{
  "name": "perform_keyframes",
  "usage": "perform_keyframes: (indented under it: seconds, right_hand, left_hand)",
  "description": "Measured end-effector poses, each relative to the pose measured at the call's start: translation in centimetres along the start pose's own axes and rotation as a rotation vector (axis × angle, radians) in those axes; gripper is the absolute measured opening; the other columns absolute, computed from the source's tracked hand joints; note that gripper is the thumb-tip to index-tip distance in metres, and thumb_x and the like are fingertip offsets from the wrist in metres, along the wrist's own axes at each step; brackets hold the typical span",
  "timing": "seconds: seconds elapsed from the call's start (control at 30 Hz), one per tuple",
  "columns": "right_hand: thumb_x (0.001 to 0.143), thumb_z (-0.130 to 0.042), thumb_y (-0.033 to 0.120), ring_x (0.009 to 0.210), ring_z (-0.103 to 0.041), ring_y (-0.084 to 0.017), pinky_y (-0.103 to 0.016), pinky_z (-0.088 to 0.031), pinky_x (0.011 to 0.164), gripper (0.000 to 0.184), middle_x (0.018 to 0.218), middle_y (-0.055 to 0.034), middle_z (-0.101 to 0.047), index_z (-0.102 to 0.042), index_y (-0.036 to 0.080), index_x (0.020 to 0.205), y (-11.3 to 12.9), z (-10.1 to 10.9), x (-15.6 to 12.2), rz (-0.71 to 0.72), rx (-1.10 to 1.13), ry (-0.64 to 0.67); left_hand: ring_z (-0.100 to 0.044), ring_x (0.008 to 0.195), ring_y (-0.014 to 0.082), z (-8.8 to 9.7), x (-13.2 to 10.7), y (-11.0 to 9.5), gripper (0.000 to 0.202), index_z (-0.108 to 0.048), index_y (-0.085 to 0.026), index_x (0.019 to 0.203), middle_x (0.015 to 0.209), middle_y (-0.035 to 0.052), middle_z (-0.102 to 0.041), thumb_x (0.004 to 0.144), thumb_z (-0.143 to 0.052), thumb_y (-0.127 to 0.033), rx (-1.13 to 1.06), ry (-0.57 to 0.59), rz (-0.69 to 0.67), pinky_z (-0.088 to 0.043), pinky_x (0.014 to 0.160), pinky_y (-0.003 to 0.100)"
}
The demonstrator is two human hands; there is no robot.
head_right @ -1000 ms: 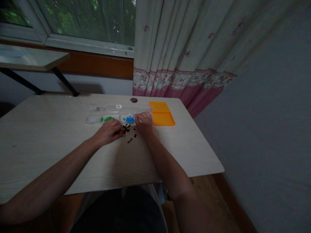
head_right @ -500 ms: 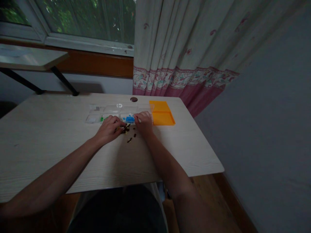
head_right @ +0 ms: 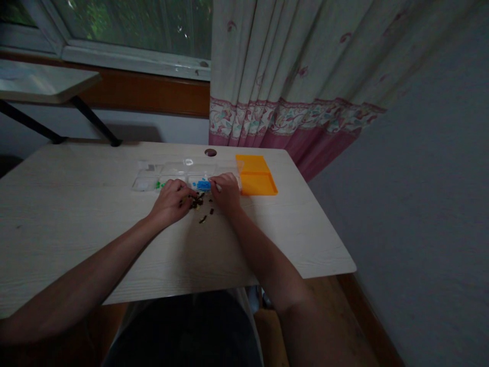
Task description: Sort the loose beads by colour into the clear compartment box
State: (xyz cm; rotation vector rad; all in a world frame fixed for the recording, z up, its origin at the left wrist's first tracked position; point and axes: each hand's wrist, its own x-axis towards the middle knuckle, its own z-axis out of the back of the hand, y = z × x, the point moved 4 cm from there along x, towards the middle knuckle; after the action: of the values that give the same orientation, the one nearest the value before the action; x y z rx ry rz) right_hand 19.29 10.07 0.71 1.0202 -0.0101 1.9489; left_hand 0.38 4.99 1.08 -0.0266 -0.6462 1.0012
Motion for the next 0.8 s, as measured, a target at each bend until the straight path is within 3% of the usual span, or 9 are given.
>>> perform_keyframes:
  seconds: [0.5, 0.8]
  right_hand:
    - [0.097, -0.054, 0.03, 0.089, -0.06, -0.021, -0.034, -0.044, 0.086, 0.024, 0.089, -0.0052, -0.074, -0.075, 0.021, 0.091, 0.0, 0.0, -0.2, -0.061, 0.042, -0.002]
    - [0.097, -0.053, 0.035, 0.085, -0.062, -0.021, -0.036, -0.046, 0.083, 0.027, 0.085, -0.0056, -0.074, -0.075, 0.022, 0.089, 0.7, 2.0, -0.7, -0.045, 0.104, -0.028]
  left_hand:
    - [-0.049, 0.094, 0.0254, -0.6, 0.2, 0.1, 0.014, -0.07, -0.02, 0.093, 0.096, 0.0086, -0.059, 0.09, -0.058, -0.025, 0.016, 0.076, 0.008, -0.042, 0.085, 0.041]
    - [-0.049, 0.093, 0.0253, -0.6, 0.2, -0.4, 0.012, -0.068, -0.018, 0.089, 0.092, 0.0084, -0.058, 0.089, -0.06, -0.027, 0.019, 0.057, 0.014, -0.043, 0.084, 0.041]
